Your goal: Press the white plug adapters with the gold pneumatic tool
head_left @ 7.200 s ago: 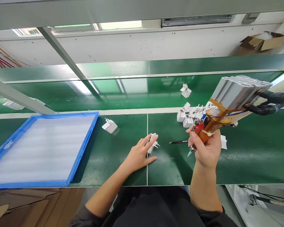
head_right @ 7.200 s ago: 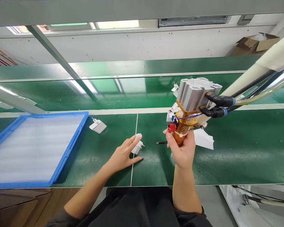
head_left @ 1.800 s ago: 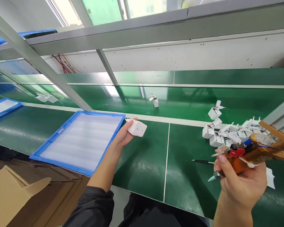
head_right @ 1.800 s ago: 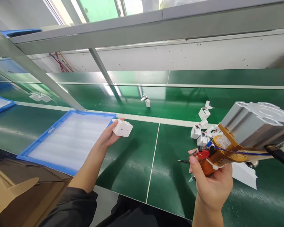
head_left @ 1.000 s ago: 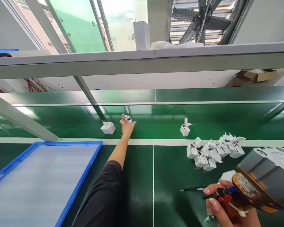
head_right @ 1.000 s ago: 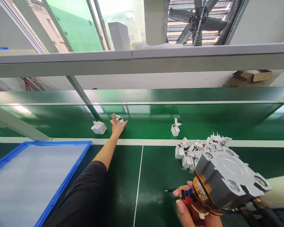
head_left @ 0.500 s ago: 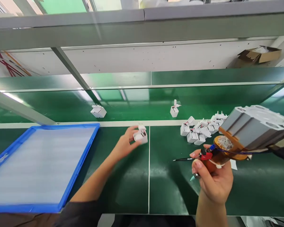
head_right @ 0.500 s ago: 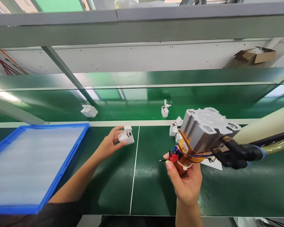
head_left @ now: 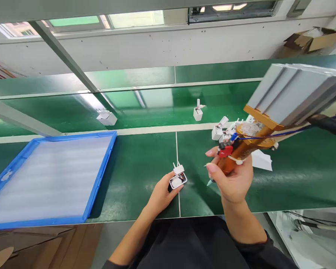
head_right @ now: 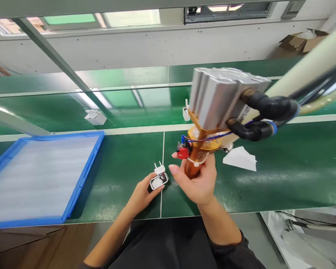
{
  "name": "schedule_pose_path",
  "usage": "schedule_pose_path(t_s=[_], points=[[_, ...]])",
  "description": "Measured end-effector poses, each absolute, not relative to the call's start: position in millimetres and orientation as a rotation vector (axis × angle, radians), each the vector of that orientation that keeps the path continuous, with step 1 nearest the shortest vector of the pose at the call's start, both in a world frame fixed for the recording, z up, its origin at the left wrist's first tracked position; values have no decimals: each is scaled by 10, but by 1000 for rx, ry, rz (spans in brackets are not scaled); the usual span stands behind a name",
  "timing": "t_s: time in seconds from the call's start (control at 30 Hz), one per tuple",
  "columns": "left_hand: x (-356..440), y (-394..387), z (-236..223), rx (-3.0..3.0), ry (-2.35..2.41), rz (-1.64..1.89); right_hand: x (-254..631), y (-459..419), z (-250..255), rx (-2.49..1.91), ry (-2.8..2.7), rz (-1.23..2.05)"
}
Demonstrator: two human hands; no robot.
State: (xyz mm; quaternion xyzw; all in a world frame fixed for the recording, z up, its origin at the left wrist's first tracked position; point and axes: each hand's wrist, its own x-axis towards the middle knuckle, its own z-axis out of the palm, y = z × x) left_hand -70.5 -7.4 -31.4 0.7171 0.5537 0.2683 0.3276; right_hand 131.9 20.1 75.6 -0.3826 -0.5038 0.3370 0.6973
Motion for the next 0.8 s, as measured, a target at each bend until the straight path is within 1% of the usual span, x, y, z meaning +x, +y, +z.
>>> schedule_pose_path(t_s=[0.17,0.3,0.43,0.8], points=[[-516,-69,-107,2013,1300,728,1134,171,840,-849,-1140,766],[-426,-46,77,2043,1231,753,1098,183,808,-818,-1132,772],[-404,-39,215,2052,1210,712,1116,180,770,-895,-1152,740],[-364,-57,243,2078,1186,690,1140,154,744,-816,-1159,760]])
